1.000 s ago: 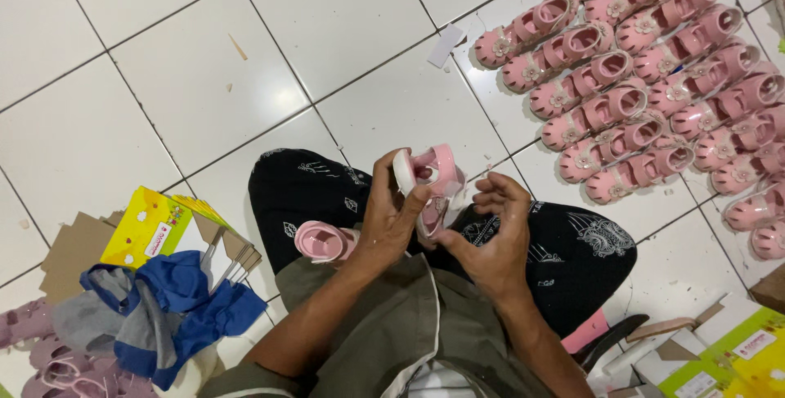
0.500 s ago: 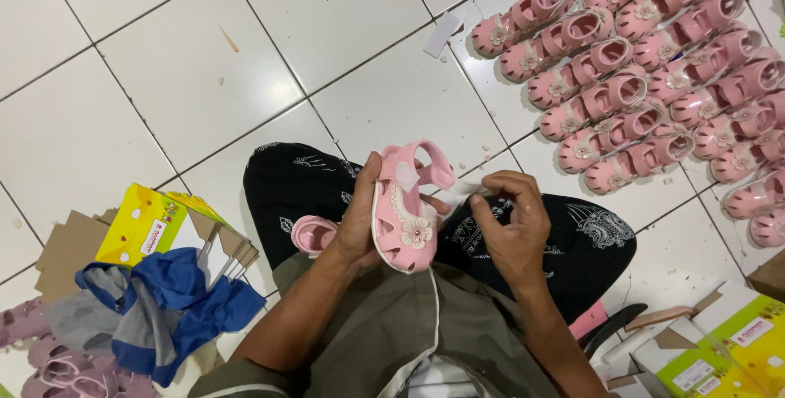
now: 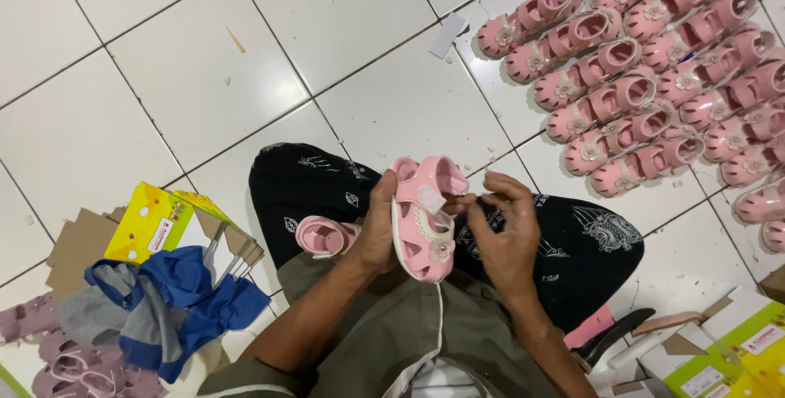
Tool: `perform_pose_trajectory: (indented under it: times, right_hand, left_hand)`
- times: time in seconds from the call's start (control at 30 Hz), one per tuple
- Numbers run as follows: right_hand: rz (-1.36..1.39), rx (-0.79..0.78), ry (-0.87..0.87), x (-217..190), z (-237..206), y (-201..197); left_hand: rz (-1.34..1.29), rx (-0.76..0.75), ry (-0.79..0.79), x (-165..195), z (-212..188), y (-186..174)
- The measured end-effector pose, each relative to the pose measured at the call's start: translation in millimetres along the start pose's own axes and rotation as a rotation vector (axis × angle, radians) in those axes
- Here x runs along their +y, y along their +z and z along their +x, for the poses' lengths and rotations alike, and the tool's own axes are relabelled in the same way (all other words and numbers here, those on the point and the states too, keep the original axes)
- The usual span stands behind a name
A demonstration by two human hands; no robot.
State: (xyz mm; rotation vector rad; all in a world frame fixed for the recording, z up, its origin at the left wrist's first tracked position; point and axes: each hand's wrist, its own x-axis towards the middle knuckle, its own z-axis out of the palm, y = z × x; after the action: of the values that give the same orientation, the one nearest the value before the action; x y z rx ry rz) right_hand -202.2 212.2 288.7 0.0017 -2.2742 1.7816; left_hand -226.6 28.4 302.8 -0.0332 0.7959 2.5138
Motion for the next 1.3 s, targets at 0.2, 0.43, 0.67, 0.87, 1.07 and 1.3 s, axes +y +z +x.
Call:
perform_pose_trajectory:
  times: [0.2, 0.43, 0.67, 0.87, 1.07, 1.3]
  right_hand:
    - [0.267, -0.178, 0.258, -13.8, -7.8, -19.5]
    - [0.582, -0.307, 0.464, -3.5, 0.2, -12.5]
    - [0.448, -0.258, 0.368, -15.6, 0.7, -12.3]
    - [0.252, -0.327, 0.155, -22.0, 8.4, -17.3]
    - [0.285, -0.403, 0.132, -10.3, 9.4, -24.2]
    - [0.422, -0.45, 0.23, -6.9, 11.5, -27.2]
  left_hand:
    - [0.767, 0.243, 0.197, -4.4, -0.7, -7.0]
    - [0.779, 0.23, 0.077, -0.9, -6.7, -1.9]
    - [0.739, 0.257, 0.007, -0.8, -4.0, 2.0]
    - [0.815, 0.175, 0.063, -1.3, -4.8, -3.2]
    - [0.675, 0.221, -0.058, -7.2, -4.2, -9.5]
    - [0.626, 0.267, -0.325, -3.6, 3.7, -11.1]
